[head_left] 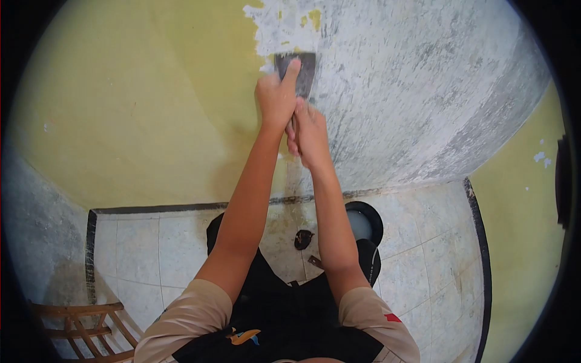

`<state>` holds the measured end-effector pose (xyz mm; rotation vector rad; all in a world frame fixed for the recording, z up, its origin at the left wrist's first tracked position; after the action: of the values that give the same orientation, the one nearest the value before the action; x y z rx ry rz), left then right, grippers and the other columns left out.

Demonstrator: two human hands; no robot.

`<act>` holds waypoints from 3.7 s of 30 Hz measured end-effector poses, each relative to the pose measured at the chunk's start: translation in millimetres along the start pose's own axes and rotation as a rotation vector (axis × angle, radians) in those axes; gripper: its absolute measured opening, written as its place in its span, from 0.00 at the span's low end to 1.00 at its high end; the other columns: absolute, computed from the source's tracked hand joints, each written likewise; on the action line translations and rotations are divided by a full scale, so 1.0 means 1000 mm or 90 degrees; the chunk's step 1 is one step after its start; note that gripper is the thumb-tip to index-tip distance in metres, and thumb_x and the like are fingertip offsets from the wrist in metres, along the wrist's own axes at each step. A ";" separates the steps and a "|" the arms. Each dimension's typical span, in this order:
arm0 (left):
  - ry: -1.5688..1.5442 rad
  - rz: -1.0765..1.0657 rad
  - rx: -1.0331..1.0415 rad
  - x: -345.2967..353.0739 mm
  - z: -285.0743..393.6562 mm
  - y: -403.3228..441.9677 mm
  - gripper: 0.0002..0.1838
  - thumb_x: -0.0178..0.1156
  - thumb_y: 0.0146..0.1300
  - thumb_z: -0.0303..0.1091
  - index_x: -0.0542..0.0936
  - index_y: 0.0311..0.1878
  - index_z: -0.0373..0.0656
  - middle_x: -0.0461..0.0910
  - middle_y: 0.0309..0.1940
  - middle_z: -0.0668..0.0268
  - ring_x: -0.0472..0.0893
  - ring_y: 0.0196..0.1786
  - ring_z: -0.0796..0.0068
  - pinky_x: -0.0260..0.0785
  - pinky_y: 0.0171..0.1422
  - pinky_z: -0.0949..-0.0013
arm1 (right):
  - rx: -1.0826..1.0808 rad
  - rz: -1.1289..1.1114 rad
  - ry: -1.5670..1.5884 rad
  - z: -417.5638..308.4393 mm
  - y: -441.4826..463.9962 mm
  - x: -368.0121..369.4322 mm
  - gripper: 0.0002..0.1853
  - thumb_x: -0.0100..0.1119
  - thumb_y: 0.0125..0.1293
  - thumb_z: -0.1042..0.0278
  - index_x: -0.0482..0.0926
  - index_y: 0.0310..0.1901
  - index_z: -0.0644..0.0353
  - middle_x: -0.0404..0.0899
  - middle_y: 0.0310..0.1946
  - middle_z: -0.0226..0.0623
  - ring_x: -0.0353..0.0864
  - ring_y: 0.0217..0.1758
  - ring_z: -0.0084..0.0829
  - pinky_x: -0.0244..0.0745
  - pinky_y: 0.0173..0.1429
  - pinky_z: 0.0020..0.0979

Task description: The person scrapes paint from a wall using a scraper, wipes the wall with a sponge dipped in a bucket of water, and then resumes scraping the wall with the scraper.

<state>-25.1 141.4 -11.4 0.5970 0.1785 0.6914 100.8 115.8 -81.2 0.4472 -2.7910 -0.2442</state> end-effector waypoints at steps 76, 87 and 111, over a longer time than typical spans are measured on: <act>-0.014 0.054 -0.013 -0.013 -0.017 -0.017 0.40 0.72 0.68 0.55 0.70 0.15 0.28 0.63 0.09 0.59 0.60 0.18 0.70 0.56 0.25 0.52 | 0.108 -0.061 0.059 0.013 -0.006 -0.003 0.24 0.51 0.83 0.43 0.73 0.39 0.59 0.65 0.16 0.30 0.58 0.10 0.20 0.51 0.13 0.26; -0.071 0.085 -0.017 -0.013 -0.012 -0.016 0.38 0.73 0.68 0.51 0.68 0.14 0.31 0.63 0.10 0.66 0.59 0.19 0.75 0.55 0.24 0.57 | 0.118 -0.092 0.056 0.002 -0.006 -0.002 0.25 0.51 0.83 0.43 0.73 0.38 0.60 0.64 0.16 0.29 0.58 0.11 0.20 0.52 0.13 0.26; -0.102 0.085 -0.006 -0.014 -0.011 -0.005 0.39 0.74 0.67 0.52 0.64 0.13 0.35 0.63 0.11 0.70 0.58 0.20 0.77 0.54 0.23 0.60 | 0.054 -0.062 0.063 0.012 0.012 0.009 0.23 0.45 0.86 0.51 0.71 0.33 0.57 0.66 0.16 0.31 0.59 0.09 0.21 0.49 0.12 0.28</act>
<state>-36.4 134.4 -23.6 0.6566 -0.0145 0.7685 85.4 125.6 -87.1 0.6009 -2.6937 -0.1211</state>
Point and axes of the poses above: each hand's wrist, its own y-axis towards the middle knuckle, its own x-axis out of the palm, z = x × y, the point moved 10 cm from there along y, towards the middle knuckle
